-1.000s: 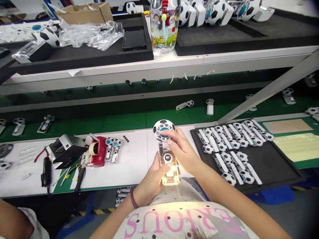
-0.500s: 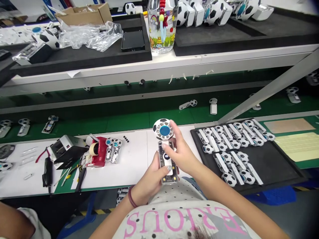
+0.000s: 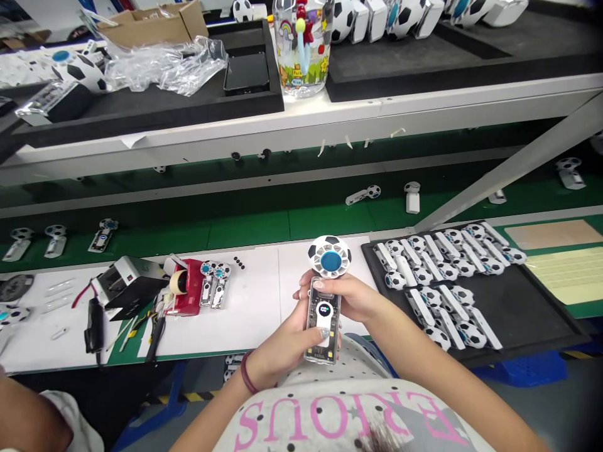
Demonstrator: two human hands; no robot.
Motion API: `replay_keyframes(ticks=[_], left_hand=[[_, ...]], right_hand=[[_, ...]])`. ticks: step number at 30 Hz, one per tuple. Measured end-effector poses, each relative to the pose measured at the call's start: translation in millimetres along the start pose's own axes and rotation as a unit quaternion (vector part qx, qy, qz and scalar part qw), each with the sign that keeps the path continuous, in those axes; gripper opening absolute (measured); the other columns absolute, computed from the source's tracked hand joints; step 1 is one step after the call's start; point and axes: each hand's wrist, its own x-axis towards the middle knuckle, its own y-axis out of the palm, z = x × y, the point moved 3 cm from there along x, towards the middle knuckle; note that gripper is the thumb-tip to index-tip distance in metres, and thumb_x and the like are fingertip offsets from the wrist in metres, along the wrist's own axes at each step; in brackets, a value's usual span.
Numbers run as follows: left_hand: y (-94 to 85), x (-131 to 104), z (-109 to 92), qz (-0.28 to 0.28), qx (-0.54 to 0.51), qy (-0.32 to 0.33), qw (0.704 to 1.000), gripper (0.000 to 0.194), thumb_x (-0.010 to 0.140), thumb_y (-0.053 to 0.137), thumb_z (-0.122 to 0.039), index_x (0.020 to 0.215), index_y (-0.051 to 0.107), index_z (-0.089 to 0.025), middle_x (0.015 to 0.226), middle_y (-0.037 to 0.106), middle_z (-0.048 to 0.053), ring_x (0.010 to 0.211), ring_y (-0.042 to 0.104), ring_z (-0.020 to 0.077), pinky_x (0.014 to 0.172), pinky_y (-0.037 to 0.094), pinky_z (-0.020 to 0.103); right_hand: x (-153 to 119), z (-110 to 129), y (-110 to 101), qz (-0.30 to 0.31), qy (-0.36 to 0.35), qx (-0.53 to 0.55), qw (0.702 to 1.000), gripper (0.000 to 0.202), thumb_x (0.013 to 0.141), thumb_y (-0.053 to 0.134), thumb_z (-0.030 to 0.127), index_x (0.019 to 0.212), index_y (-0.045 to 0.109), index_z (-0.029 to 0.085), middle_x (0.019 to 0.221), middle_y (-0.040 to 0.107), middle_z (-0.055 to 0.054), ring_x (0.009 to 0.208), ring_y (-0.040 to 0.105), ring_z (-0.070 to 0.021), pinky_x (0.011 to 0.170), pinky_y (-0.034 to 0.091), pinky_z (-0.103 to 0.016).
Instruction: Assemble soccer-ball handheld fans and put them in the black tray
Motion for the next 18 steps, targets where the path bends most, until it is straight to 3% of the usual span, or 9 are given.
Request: replay_keyframes(ticks=[8,18], left_hand=[[-9.3,2,2,0.056,0.031,-0.005,0.998,0.071,0.073,0.068,-0.035,0.129,0.026,-0.023,0.090,0.056,0.006,0.071,0.059,0.0181,0.058,0.048,0.029],[-8.7,0,4,0.052,0.076,-0.011,0.996,0.082,0.074,0.064,-0.043,0.135,0.014,-0.021,0.089,0.057,0.006,0.070,0.059,0.0182,0.061,0.049,0.032]], right_hand=[[1,-6,-2,0.007,-0.001,0.014,1.000,0.026,0.064,0.073,0.030,0.083,0.063,0.014,0.076,0.064,-0.004,0.084,0.062,-0.0203,0.073,0.050,-0.032],[1,-8,1,0.002,0.009,0.018,1.000,0.029,0.061,0.074,0.034,0.080,0.062,0.016,0.076,0.063,-0.003,0.079,0.060,-0.0197,0.074,0.049,-0.034]])
